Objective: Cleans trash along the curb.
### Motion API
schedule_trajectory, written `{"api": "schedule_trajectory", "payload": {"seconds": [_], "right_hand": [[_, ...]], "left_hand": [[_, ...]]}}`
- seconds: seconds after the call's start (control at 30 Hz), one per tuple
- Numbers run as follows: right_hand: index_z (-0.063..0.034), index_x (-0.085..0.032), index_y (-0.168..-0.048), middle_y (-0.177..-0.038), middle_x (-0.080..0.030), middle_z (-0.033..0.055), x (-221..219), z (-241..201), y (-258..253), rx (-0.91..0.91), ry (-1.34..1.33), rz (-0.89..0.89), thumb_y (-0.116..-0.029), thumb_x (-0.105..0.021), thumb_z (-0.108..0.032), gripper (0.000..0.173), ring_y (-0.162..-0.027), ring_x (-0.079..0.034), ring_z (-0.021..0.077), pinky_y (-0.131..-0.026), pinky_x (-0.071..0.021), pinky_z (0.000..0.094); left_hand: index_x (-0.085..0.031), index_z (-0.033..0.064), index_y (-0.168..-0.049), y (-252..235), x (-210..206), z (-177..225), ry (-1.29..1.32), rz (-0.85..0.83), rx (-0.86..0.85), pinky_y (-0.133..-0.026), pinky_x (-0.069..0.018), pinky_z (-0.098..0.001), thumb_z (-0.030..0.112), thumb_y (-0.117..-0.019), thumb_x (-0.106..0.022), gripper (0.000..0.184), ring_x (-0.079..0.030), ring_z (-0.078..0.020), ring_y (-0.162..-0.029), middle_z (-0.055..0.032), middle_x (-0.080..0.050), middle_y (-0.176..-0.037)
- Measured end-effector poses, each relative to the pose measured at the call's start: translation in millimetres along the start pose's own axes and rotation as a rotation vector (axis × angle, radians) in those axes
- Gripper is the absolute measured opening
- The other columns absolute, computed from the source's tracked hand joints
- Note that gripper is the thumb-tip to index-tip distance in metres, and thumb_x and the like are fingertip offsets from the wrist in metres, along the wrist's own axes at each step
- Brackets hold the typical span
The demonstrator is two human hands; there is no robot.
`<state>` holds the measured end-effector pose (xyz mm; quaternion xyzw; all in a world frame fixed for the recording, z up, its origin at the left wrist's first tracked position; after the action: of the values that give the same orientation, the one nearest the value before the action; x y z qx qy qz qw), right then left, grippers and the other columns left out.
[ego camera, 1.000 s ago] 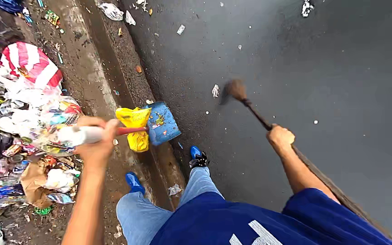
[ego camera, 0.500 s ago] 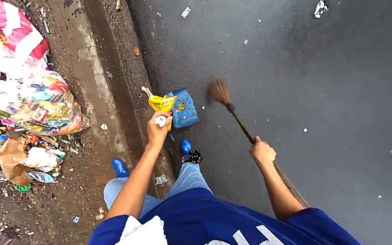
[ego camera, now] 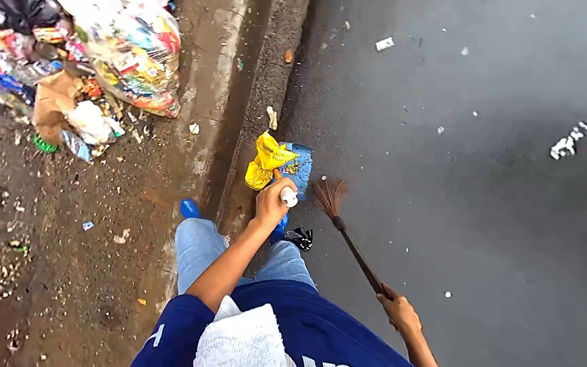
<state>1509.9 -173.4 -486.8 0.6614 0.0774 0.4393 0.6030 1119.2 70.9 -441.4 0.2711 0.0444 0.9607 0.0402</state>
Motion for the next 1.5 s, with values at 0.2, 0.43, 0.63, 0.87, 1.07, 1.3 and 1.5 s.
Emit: {"api": "schedule_trajectory", "payload": {"seconds": [0.2, 0.43, 0.63, 0.87, 1.07, 1.3, 1.5], "right_hand": [[-0.0142, -0.058, -0.148, -0.094, -0.069, 0.0224, 112, -79, 17, 0.333, 0.039, 0.031, -0.1048, -0.061, -0.023, 0.044, -0.063, -0.060, 0.0317, -0.057, -0.0498, 0.0543], [-0.0139, -0.052, -0.152, -0.118, -0.063, 0.0420, 213, -284, -20, 0.571, 0.446, 0.390, -0.1000, -0.069, -0.024, 0.056, -0.108, -0.057, 0.0674, -0.085, -0.0373, 0.0848], [0.0067, -0.057, -0.135, -0.128, -0.059, 0.0420, 112, -427, -38, 0.450, 0.595, 0.519, -0.1032, -0.056, -0.020, 0.041, -0.118, -0.057, 0.0628, -0.087, -0.0441, 0.0790], [-0.0025, -0.054, -0.143, -0.132, -0.062, 0.0320, -15, -404, 6, 0.487, 0.972, 0.367, -0.1010, -0.057, -0.013, 0.043, -0.119, -0.061, 0.0542, -0.090, -0.0480, 0.0719], [-0.0129, -0.050, -0.151, -0.137, -0.061, 0.0289, -55, -353, 50, 0.543, 1.207, 0.165, -0.1044, -0.054, -0.021, 0.047, -0.123, -0.060, 0.0517, -0.096, -0.0472, 0.0712], [-0.0250, -0.050, -0.156, -0.130, -0.066, 0.0305, 9, -345, 104, 0.623, 1.136, 0.273, -0.1062, -0.057, -0.027, 0.050, -0.119, -0.061, 0.0567, -0.094, -0.0427, 0.0768], [-0.0092, -0.051, -0.150, -0.139, -0.059, 0.0316, -49, -389, 68, 0.513, 1.031, 0.442, -0.1065, -0.049, -0.023, 0.046, -0.128, -0.056, 0.0524, -0.099, -0.0436, 0.0727]], "left_hand": [[-0.068, -0.0071, -0.100, 64, 76, -85, 0.303, 0.327, 0.109, -0.101, -0.0550, -0.0428, -0.004, -0.0856, -0.075, 0.016, -0.070, -0.0242, -0.106, -0.0166, -0.072, -0.105], [-0.064, -0.0084, -0.091, 170, 118, -129, 0.362, 0.704, 0.429, -0.103, -0.0531, -0.0353, -0.009, -0.0799, -0.073, 0.015, -0.068, -0.0171, -0.105, -0.0107, -0.071, -0.095], [-0.061, -0.0086, -0.090, 267, 140, -163, 0.328, 0.976, 0.465, -0.100, -0.0533, -0.0297, -0.011, -0.0771, -0.071, 0.016, -0.068, -0.0111, -0.100, -0.0070, -0.071, -0.092], [-0.060, -0.0078, -0.099, 344, 151, -227, 0.315, 1.227, 0.769, -0.090, -0.0565, -0.0301, -0.012, -0.0778, -0.073, 0.025, -0.068, -0.0116, -0.096, -0.0090, -0.069, -0.096], [-0.060, -0.0090, -0.111, 384, 174, -276, 0.323, 1.211, 0.808, -0.096, -0.0540, -0.0387, -0.009, -0.0813, -0.073, 0.033, -0.067, -0.0191, -0.104, -0.0159, -0.070, -0.110], [-0.056, -0.0102, -0.108, 449, 200, -295, 0.329, 1.279, 0.787, -0.091, -0.0558, -0.0316, -0.015, -0.0757, -0.072, 0.036, -0.068, -0.0121, -0.095, -0.0129, -0.070, -0.102], [-0.061, -0.0084, -0.119, 432, 192, -280, 0.284, 1.192, 0.990, -0.103, -0.0505, -0.0430, -0.004, -0.0839, -0.073, 0.038, -0.067, -0.0251, -0.113, -0.0199, -0.070, -0.117]]}}
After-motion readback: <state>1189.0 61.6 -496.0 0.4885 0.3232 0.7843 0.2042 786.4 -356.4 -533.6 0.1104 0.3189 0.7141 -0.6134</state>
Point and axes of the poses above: each hand's wrist, its own y-axis away from the middle knuckle, its own x-axis out of the back of the hand, z = x × y, the point moved 7 cm from there along -y, towards the middle knuckle
